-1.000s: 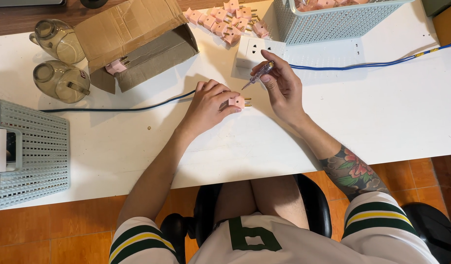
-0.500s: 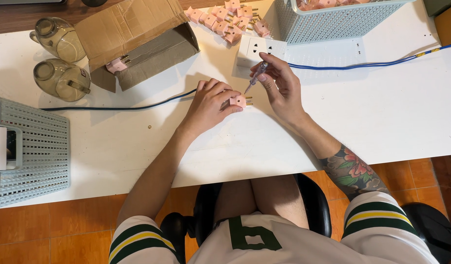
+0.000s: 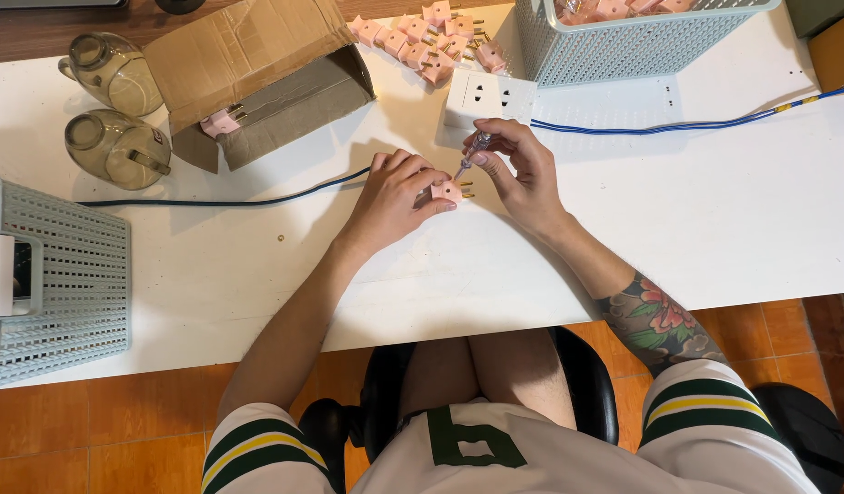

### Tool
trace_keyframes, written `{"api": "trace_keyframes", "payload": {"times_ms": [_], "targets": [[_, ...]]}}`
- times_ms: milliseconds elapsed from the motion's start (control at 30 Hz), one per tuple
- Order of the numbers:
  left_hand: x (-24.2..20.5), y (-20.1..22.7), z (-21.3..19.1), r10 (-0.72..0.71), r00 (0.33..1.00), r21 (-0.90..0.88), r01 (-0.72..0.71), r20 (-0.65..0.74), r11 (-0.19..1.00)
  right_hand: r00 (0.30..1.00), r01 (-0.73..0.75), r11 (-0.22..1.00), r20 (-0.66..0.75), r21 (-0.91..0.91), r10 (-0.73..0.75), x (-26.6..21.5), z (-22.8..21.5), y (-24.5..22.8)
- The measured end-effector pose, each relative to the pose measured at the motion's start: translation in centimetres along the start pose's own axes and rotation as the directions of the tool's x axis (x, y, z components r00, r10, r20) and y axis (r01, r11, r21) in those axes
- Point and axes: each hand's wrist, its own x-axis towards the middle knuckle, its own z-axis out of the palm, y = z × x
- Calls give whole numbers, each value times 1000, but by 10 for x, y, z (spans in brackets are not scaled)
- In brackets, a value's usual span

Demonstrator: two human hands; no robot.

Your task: The person assembles small pink electrical components on a white table using a screwdriver. They tighten screws on multiple units, place some into a cardboard box, and continue working on additional components throughout the clip.

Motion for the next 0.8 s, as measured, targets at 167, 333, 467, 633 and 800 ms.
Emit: {"api": "trace_keyframes", "payload": {"times_ms": [167, 333, 467, 633, 800], "targets": [[-1, -2, 3, 3, 1000, 7, -3, -3, 1000, 1000, 23, 1000, 21, 0, -23, 2, 2, -2], [-1, -3, 3, 8, 1000, 15, -8, -6, 1000, 998, 42, 999, 36, -15, -41, 1, 2, -3], [0, -1, 2, 11, 1000, 18, -11, -8, 1000, 998, 57, 998, 44, -32, -55, 0, 3, -2], [-1, -2, 3, 8, 1000, 46, -8, -1, 999, 997, 66, 997, 44, -43, -64, -2, 5, -2], [-1, -2, 4, 3, 1000, 17, -3, -14, 1000, 997, 82, 993, 21, -86, -80, -3, 8, -4]]}}
